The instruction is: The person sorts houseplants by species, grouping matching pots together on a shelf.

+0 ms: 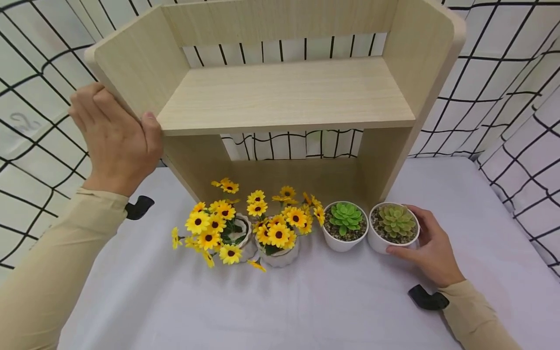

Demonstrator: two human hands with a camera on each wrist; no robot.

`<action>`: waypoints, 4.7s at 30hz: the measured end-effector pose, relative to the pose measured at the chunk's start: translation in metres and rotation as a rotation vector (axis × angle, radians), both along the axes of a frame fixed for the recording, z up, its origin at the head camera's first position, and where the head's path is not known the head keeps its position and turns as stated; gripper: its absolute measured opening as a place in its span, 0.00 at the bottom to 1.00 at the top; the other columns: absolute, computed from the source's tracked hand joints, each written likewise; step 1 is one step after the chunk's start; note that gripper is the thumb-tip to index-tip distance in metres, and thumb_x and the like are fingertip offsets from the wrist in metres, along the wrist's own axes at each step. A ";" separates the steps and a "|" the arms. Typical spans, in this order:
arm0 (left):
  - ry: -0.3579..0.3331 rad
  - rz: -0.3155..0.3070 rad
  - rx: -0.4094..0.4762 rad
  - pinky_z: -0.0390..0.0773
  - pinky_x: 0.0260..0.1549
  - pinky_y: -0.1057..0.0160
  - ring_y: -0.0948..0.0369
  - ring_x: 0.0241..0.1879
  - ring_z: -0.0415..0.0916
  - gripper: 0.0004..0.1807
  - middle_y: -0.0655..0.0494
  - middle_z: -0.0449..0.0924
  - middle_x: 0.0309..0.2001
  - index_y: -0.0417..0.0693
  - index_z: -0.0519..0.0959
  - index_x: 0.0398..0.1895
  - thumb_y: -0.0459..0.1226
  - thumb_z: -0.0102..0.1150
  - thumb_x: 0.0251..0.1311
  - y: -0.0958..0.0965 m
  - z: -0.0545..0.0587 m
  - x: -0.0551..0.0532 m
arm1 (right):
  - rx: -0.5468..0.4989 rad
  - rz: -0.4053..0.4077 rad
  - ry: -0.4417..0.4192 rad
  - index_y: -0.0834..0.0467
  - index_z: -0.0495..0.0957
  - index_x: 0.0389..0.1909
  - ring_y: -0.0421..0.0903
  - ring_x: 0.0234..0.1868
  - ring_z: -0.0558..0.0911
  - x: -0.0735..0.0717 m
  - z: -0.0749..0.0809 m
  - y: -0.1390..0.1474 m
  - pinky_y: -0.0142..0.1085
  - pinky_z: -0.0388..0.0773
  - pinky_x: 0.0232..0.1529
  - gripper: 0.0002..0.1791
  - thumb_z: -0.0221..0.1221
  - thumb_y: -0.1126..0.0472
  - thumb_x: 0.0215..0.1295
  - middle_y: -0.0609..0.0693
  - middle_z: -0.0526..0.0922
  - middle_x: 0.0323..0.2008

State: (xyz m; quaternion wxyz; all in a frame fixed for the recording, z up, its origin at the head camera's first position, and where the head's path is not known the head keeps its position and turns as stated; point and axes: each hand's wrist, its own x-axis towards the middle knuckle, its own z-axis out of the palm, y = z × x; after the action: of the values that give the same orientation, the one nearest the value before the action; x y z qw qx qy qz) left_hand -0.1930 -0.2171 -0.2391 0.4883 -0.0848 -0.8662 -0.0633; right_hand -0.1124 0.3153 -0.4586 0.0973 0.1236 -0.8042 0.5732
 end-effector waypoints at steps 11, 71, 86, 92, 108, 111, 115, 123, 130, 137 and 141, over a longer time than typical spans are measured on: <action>0.014 -0.015 0.017 0.53 0.55 0.41 0.39 0.55 0.57 0.27 0.34 0.62 0.55 0.35 0.61 0.60 0.46 0.31 0.68 0.002 -0.003 -0.002 | 0.011 -0.021 -0.031 0.49 0.64 0.71 0.26 0.58 0.73 0.002 0.002 -0.002 0.13 0.71 0.53 0.56 0.70 0.86 0.40 0.33 0.71 0.61; 0.001 -0.029 -0.009 0.54 0.54 0.42 0.39 0.54 0.57 0.25 0.33 0.62 0.52 0.33 0.61 0.56 0.46 0.31 0.69 -0.002 -0.003 0.000 | -0.209 -0.055 0.212 0.54 0.66 0.68 0.44 0.63 0.73 0.014 0.197 -0.061 0.22 0.82 0.41 0.55 0.63 0.93 0.35 0.47 0.68 0.66; -0.006 -0.028 -0.015 0.54 0.55 0.42 0.39 0.54 0.56 0.25 0.33 0.62 0.53 0.33 0.60 0.56 0.46 0.30 0.69 -0.003 -0.002 -0.001 | -0.378 0.054 0.259 0.59 0.67 0.66 0.54 0.66 0.74 -0.005 0.244 -0.091 0.26 0.83 0.51 0.50 0.61 0.93 0.38 0.54 0.68 0.67; -0.009 -0.023 -0.015 0.54 0.54 0.42 0.39 0.53 0.56 0.25 0.33 0.62 0.53 0.33 0.60 0.56 0.46 0.30 0.69 -0.003 -0.002 -0.001 | -0.440 0.120 0.281 0.61 0.67 0.66 0.55 0.69 0.72 -0.016 0.259 -0.107 0.31 0.80 0.61 0.46 0.60 0.91 0.42 0.57 0.70 0.67; -0.005 -0.031 -0.020 0.54 0.53 0.42 0.40 0.53 0.57 0.24 0.34 0.62 0.52 0.33 0.60 0.55 0.45 0.30 0.70 -0.002 -0.003 0.001 | -0.440 0.027 0.209 0.54 0.70 0.62 0.49 0.66 0.74 -0.057 0.287 -0.142 0.42 0.69 0.73 0.41 0.70 0.80 0.45 0.50 0.74 0.63; -0.001 -0.035 -0.020 0.54 0.53 0.42 0.39 0.52 0.57 0.23 0.33 0.62 0.52 0.33 0.60 0.55 0.45 0.31 0.69 -0.002 -0.004 0.001 | -0.405 -0.033 0.164 0.52 0.69 0.62 0.46 0.64 0.74 -0.068 0.289 -0.145 0.41 0.67 0.74 0.41 0.73 0.76 0.45 0.47 0.74 0.61; 0.008 -0.035 -0.018 0.54 0.52 0.43 0.40 0.52 0.57 0.23 0.33 0.62 0.52 0.33 0.60 0.54 0.45 0.31 0.69 -0.001 -0.005 0.001 | -0.317 -0.115 0.108 0.50 0.67 0.62 0.43 0.60 0.74 -0.082 0.291 -0.149 0.39 0.68 0.71 0.41 0.75 0.70 0.48 0.44 0.72 0.58; -0.002 -0.026 -0.012 0.54 0.53 0.43 0.40 0.53 0.56 0.24 0.34 0.62 0.52 0.34 0.60 0.57 0.45 0.31 0.70 -0.003 -0.006 0.002 | -0.306 -0.132 -0.012 0.49 0.65 0.65 0.42 0.59 0.70 -0.106 0.293 -0.156 0.42 0.65 0.75 0.41 0.75 0.64 0.53 0.44 0.68 0.58; -0.018 -0.044 -0.005 0.54 0.54 0.43 0.40 0.53 0.56 0.24 0.34 0.62 0.53 0.34 0.60 0.57 0.46 0.31 0.69 -0.002 -0.004 0.003 | -0.310 -0.133 -0.067 0.48 0.64 0.65 0.43 0.63 0.68 -0.122 0.294 -0.160 0.41 0.63 0.77 0.41 0.76 0.61 0.53 0.44 0.67 0.61; 0.002 -0.051 -0.012 0.55 0.53 0.43 0.40 0.52 0.57 0.24 0.34 0.62 0.52 0.34 0.60 0.56 0.45 0.31 0.68 -0.001 -0.003 0.001 | -0.272 -0.153 -0.098 0.46 0.62 0.66 0.44 0.67 0.67 -0.133 0.296 -0.165 0.41 0.61 0.78 0.43 0.77 0.58 0.53 0.44 0.66 0.63; -0.008 -0.046 -0.013 0.55 0.53 0.43 0.40 0.52 0.57 0.25 0.34 0.62 0.52 0.34 0.60 0.56 0.46 0.31 0.69 -0.003 -0.003 0.002 | -0.239 -0.164 -0.115 0.45 0.61 0.65 0.43 0.68 0.67 -0.136 0.298 -0.167 0.40 0.62 0.78 0.43 0.77 0.56 0.53 0.43 0.65 0.63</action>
State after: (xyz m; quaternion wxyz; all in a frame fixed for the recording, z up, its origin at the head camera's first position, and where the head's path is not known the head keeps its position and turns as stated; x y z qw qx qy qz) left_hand -0.1906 -0.2197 -0.2417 0.4827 -0.1076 -0.8664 -0.0693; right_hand -0.2483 0.1481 -0.1610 0.1117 0.0119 -0.7418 0.6612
